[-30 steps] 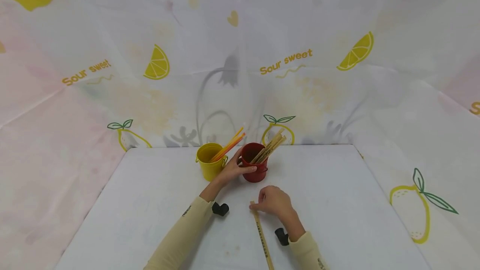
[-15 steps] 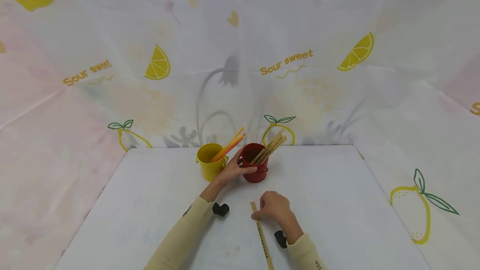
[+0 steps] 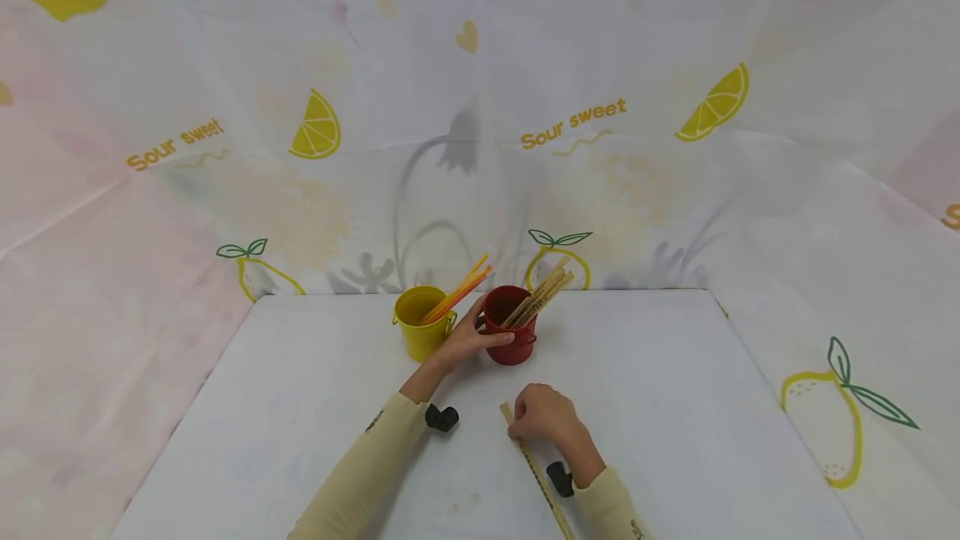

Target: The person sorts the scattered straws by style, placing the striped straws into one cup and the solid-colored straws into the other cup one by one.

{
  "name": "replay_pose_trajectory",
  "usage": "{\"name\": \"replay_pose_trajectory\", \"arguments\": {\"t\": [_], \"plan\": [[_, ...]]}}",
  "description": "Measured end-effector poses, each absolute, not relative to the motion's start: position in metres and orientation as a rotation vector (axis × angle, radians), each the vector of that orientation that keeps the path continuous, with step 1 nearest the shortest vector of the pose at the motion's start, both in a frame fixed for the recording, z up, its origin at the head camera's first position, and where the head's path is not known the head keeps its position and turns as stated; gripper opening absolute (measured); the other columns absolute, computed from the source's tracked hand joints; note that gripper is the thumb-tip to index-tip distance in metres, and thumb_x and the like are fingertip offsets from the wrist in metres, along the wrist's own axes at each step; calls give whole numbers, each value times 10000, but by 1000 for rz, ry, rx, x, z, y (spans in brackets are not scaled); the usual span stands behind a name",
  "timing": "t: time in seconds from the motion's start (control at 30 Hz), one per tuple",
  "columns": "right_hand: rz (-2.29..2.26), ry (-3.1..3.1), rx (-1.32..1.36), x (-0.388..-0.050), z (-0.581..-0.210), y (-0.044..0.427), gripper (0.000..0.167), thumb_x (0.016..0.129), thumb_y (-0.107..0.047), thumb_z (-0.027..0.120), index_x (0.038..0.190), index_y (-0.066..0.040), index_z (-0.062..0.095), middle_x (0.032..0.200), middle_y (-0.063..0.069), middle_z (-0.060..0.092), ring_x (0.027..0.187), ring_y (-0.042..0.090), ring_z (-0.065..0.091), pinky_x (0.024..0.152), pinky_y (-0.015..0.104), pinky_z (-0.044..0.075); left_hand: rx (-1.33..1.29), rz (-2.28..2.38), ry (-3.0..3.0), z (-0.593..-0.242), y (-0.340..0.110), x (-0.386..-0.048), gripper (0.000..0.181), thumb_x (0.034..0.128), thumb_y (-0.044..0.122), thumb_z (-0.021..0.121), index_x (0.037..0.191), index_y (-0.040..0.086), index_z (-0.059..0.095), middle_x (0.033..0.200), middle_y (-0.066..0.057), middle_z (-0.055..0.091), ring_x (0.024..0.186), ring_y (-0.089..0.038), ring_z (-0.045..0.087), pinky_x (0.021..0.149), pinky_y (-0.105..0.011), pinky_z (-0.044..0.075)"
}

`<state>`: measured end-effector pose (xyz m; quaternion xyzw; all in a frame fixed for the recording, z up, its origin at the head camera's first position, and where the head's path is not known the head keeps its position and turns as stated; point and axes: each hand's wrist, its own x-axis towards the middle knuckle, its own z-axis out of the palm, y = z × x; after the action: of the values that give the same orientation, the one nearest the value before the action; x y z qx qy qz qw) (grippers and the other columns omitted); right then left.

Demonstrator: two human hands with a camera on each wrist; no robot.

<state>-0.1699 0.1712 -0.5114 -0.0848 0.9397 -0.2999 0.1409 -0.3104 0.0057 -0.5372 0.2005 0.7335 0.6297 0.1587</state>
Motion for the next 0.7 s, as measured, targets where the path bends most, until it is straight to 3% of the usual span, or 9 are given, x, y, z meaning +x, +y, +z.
{"name": "replay_pose_trajectory", "arguments": {"t": [0.5,0.7], "plan": [[-954,2852,-289,-176,-488,185,148,772,-92,753,668,-135,657,652,-39,508,610,127,457,515,278,396,535,1785,2103,-535,8,-313,860,850,220,800,1544,256,293,1485,2,422,1362,-298,385,1071,-517,375],[-1015,2938,-337,-175,-468,193,143,806,-130,713,682,-175,657,649,-53,479,587,115,433,488,263,349,559,1793,2109,-537,7,-312,846,831,291,817,1517,324,323,1454,57,448,1349,-254,399,1078,-507,368]]}}
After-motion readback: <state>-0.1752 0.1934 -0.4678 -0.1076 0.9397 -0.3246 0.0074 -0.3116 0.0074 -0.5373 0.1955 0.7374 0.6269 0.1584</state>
